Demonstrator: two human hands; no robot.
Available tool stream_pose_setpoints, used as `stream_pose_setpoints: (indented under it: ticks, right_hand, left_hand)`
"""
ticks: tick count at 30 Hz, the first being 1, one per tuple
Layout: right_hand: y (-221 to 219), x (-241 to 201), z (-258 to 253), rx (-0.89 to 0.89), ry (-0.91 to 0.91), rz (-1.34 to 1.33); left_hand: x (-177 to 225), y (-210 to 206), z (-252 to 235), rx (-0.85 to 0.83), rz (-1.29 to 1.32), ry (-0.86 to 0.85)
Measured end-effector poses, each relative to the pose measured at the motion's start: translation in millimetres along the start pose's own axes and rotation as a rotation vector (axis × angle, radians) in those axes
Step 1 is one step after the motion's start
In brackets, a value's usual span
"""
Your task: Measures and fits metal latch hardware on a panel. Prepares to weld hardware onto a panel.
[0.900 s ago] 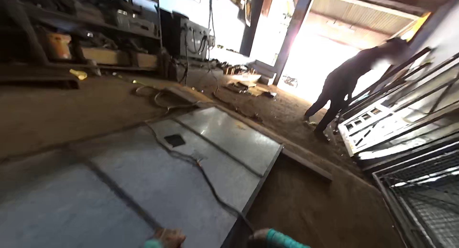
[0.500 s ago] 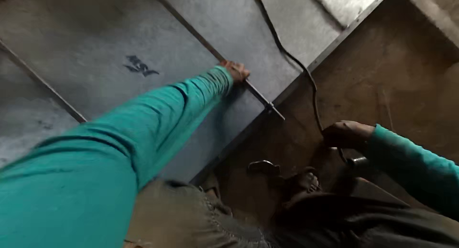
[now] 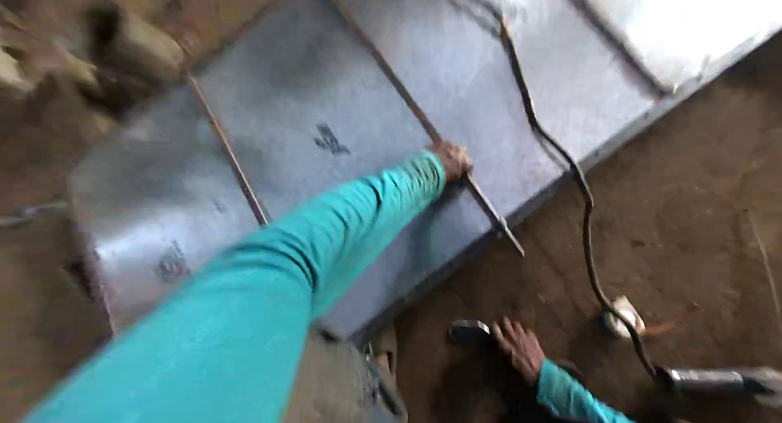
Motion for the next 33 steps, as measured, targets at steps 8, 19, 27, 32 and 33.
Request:
stream_pose_setpoints:
  ticks: [8, 19, 27, 32, 33]
  right_hand:
    - [-7.0, 5.7, -11.9, 0.044, -0.106, -0.02]
    - [-1.0, 22.4, -1.1, -0.042, -0.212, -0.01]
    - [40.9, 38.2, 49.8, 0.392, 0.051, -0.653]
    - [151.1, 22.1, 103.6, 0.95, 0.426, -1.085]
    - [176.3, 17.9, 113.9, 1.02, 0.446, -1.112]
  left_hand:
    - [1.3, 10.7, -7.4, -0.123, -0.031, -0.008]
    - [-1.4, 12.8, 1.1, -0.082, 0.016, 0.009]
    - [2.6, 8.0, 2.2, -0.048, 0.026, 0.024]
    - [2.6, 8.1, 4.1, -0.036, -0.01, -0.022]
    - [2.5, 7.0, 3.1, -0.033, -0.004, -0.028]
Point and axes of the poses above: each hand's wrist, its own z-axis away from the middle knuckle, its own y-axis out of the back of the hand, x = y × z, the point moved 6 cm from there along -z, towards the middle knuckle, and after that the axes turned 11 degrees about y, right-handed, at the moved point
